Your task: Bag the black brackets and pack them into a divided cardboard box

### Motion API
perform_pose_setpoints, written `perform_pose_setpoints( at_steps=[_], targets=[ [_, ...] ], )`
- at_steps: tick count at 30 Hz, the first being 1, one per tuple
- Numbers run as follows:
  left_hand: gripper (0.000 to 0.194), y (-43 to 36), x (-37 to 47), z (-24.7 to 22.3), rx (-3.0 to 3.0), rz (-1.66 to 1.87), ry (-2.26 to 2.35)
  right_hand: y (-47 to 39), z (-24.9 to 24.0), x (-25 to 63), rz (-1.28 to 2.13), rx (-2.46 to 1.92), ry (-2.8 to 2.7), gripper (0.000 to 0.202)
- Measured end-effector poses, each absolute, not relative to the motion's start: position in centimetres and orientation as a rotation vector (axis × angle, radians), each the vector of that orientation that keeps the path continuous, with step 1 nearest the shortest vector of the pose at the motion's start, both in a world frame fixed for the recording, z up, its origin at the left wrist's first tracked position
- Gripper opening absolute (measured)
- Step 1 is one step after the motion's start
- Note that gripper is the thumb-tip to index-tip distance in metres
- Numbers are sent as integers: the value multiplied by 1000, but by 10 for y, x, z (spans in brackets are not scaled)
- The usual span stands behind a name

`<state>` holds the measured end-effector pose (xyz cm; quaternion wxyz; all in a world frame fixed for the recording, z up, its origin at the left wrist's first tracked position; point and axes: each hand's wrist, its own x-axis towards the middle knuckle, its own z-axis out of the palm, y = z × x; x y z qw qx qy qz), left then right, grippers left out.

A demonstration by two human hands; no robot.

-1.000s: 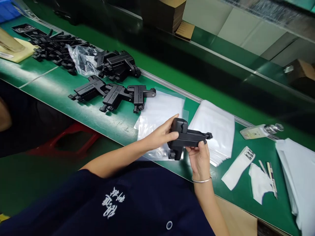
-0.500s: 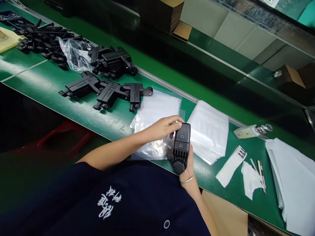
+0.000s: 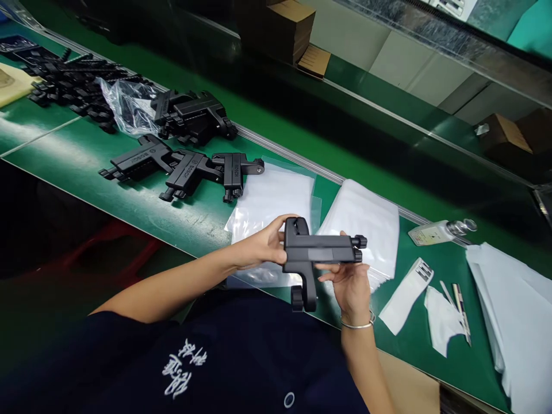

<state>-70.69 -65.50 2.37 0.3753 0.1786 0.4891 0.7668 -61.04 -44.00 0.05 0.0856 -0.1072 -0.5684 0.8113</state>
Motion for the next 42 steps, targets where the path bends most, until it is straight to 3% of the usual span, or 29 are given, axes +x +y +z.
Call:
perform_pose_setpoints(
  at_steps=[5,8,14,17,23,26,29,33,42],
  targets=[
    [51,-647,-705,10,102,2014,875,-442,7,-617,2314,-412,-1775,41],
    [46,-645,-711,4,-12,1987,888,-449,13,-615,2167,-369,-1872,39],
    [44,-628,-724,-15,-289,1788,912,-482,38,-609,1322,-17,-2360,37],
    [44,-618,-721,-14,-258,1754,833,-495,47,-609,1151,91,-2403,42],
    [51,-626,-724,-2,-177,1822,1162,-449,35,-602,1380,33,-2439,53],
    [64,-643,-742,-2,-11,1857,1665,-372,15,-579,1297,-536,-2282,45],
    [71,-656,-757,-2,211,1519,2292,-295,-2,-542,902,-1145,-2143,41],
    [64,-647,-746,14,608,1016,2881,-241,-19,-523,814,-1372,-2102,42],
    [35,-526,-701,49,1110,1146,2328,-228,-29,-557,1157,-1158,-1979,39]
  ],
)
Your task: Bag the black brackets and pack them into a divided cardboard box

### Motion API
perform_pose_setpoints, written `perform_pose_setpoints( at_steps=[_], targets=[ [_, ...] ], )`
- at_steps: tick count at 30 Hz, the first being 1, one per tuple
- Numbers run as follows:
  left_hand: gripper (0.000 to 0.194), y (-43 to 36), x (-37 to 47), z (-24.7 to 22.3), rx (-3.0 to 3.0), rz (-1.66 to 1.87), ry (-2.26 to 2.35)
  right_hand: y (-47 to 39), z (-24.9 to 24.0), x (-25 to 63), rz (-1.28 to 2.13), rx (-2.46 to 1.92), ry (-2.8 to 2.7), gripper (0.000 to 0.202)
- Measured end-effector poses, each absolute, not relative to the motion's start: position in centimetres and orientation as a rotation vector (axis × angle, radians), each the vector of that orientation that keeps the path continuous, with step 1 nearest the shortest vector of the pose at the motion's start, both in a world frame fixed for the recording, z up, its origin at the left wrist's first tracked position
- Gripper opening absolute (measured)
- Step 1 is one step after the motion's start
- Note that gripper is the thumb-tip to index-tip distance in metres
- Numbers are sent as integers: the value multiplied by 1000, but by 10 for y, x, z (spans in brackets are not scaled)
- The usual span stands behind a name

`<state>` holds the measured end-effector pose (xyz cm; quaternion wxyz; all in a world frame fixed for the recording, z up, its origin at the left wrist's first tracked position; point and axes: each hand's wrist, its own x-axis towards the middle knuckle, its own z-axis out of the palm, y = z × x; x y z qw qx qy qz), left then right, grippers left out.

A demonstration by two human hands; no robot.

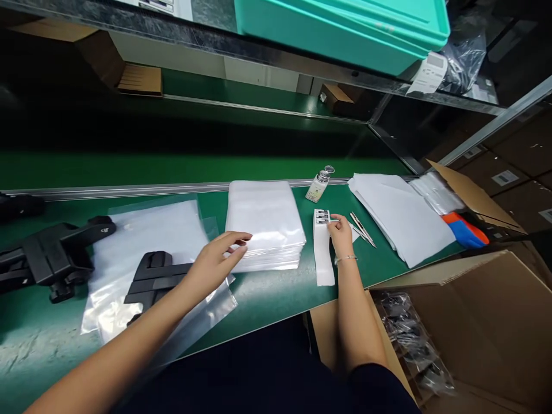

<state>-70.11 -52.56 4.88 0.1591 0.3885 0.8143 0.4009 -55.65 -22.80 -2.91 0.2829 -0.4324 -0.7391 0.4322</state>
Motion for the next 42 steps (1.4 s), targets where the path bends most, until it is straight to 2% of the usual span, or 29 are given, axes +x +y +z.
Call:
perform_pose_setpoints(
  at_steps=[3,6,9,11,13,17,19,21,24,26,27,30,31,35,38,40,42],
  targets=[
    [36,-487,-688,43,1189,1247,2085,-265,-18,-540,1339,-885,-1850,38],
    [51,-456,-670,35,1222,1349,1758,-307,-8,-524,1515,-660,-1732,30],
    [39,-437,-656,28,1148,1433,1649,-332,-2,-516,1487,-644,-1777,26],
    [26,-431,-651,25,1101,1458,1668,-336,-1,-514,1344,-663,-1854,22],
    [21,-428,-650,23,1068,1459,1667,-336,-4,-512,1093,-665,-1958,17],
    [27,-427,-656,19,995,1432,1589,-332,-15,-506,473,-585,-2074,8],
    [34,-430,-659,18,993,1438,1540,-331,-19,-503,387,-538,-2013,4],
    [35,-433,-659,18,1067,1431,1576,-329,-19,-502,590,-556,-1891,16],
    [29,-438,-654,14,1343,1327,1710,-319,-19,-511,1294,-583,-1775,48],
    [34,-440,-649,11,1506,1237,1757,-307,-22,-523,1669,-565,-1750,64],
    [40,-443,-646,11,1544,1192,1783,-298,-25,-530,1733,-579,-1739,68],
    [64,-460,-647,18,1500,1060,1929,-263,-35,-548,1518,-708,-1746,69],
    [66,-471,-651,23,1477,1014,1985,-249,-37,-553,1397,-759,-1794,68],
    [46,-540,-700,44,1409,894,2297,-207,-36,-566,878,-862,-2171,62],
    [48,-609,-756,37,1243,808,2648,-213,-28,-574,516,-811,-2244,52],
    [49,-651,-782,20,1251,698,2657,-241,-22,-583,528,-749,-2129,42],
    [51,-680,-788,1,1263,712,2576,-286,-15,-595,845,-633,-2009,28]
  ],
)
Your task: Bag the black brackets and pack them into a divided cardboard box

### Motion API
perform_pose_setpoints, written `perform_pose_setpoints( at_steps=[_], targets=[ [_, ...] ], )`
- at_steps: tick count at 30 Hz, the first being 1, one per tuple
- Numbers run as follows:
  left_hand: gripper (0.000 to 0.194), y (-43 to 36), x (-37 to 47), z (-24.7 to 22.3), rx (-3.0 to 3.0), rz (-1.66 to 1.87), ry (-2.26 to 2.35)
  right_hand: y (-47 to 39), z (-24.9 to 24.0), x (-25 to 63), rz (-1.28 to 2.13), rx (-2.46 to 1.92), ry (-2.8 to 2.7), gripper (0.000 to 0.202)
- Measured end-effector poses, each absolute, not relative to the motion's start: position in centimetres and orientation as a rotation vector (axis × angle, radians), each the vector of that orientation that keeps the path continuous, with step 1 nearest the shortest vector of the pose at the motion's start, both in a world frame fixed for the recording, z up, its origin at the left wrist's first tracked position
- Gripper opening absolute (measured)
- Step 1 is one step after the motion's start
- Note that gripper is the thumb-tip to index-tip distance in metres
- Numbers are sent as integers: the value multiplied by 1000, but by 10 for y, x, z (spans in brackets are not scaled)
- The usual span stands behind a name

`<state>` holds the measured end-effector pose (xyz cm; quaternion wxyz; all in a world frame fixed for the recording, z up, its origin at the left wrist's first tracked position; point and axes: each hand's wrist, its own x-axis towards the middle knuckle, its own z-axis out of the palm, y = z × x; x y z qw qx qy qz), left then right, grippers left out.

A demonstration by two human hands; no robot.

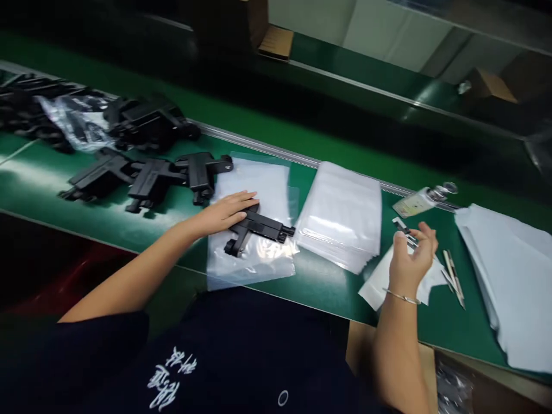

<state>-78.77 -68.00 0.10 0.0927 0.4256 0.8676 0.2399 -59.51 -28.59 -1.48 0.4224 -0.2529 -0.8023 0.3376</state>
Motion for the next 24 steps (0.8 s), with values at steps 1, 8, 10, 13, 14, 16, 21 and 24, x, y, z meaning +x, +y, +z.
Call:
perform_pose_setpoints(
  at_steps=[1,8,10,13,14,16,21,24],
  targets=[
    [52,-687,-783,-7,1247,757,2563,-313,-12,-602,1091,-560,-1976,25],
    [46,-655,-708,-25,909,943,2790,-472,-11,-645,1716,-346,-2344,22],
    [46,-650,-697,-24,864,972,2811,-485,-13,-651,1600,-352,-2393,22],
    [47,-651,-694,-24,859,1011,2784,-487,-12,-657,1493,-336,-2466,20],
    [47,-653,-694,-24,864,1028,2770,-486,-11,-659,1460,-332,-2500,20],
    [47,-654,-696,-25,874,1060,2746,-484,-7,-664,1422,-322,-2565,20],
    [47,-654,-697,-26,876,1102,2729,-481,-2,-672,1475,-312,-2642,20],
    [47,-654,-697,-26,873,1127,2728,-481,-2,-672,1478,-307,-2651,20]
  ],
)
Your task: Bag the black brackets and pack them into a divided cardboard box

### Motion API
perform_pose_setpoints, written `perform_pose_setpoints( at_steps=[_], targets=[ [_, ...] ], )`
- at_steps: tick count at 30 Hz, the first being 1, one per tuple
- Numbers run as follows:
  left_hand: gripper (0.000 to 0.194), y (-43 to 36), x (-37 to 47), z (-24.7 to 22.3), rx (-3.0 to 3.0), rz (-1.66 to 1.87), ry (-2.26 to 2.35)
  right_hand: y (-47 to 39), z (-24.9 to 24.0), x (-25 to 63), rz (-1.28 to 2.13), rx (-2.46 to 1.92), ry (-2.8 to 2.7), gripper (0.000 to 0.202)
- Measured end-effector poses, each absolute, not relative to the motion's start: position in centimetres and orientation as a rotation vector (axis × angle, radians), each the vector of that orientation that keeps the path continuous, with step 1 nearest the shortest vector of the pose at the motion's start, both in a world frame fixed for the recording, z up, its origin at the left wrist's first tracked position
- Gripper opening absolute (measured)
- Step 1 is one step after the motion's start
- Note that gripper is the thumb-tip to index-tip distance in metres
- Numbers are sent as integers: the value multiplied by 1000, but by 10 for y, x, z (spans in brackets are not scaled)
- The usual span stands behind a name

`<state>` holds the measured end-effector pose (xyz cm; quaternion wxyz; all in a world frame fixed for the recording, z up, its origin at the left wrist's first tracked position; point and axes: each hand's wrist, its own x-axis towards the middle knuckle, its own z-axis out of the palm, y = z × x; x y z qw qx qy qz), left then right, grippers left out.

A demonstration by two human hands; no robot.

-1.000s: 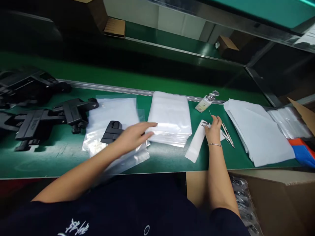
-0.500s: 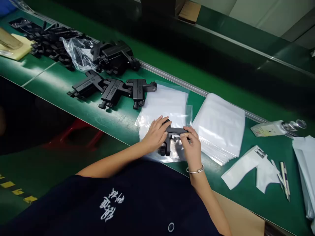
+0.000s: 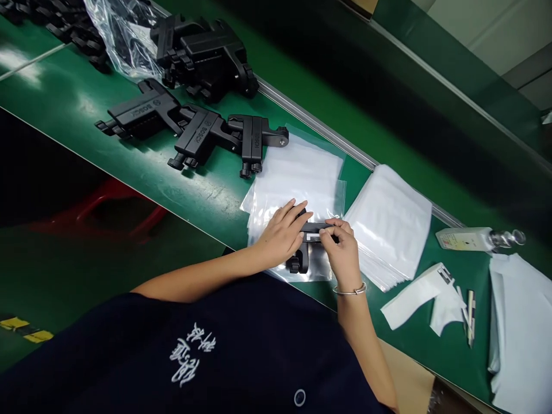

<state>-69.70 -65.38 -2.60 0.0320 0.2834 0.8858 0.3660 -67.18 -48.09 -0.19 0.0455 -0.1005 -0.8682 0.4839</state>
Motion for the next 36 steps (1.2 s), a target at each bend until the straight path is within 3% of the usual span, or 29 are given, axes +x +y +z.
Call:
perform_pose_setpoints(
  at_steps=[19,22,27,29,32,36],
  targets=[
    [47,-656,-694,-31,894,1252,2774,-485,-2,-669,1309,-243,-2721,19],
    [38,-664,-695,-31,1097,1310,2768,-488,-2,-668,1231,-206,-2735,18],
    [23,-678,-716,-14,1326,1172,2496,-465,8,-662,1319,-157,-2703,16],
    [20,-678,-730,-2,1424,1145,2376,-447,10,-660,1369,-75,-2751,29],
    [12,-666,-747,14,1574,1140,2243,-428,7,-659,1211,126,-2952,49],
    [10,-644,-750,25,1786,748,2244,-425,-3,-660,951,180,-3010,44]
  ],
)
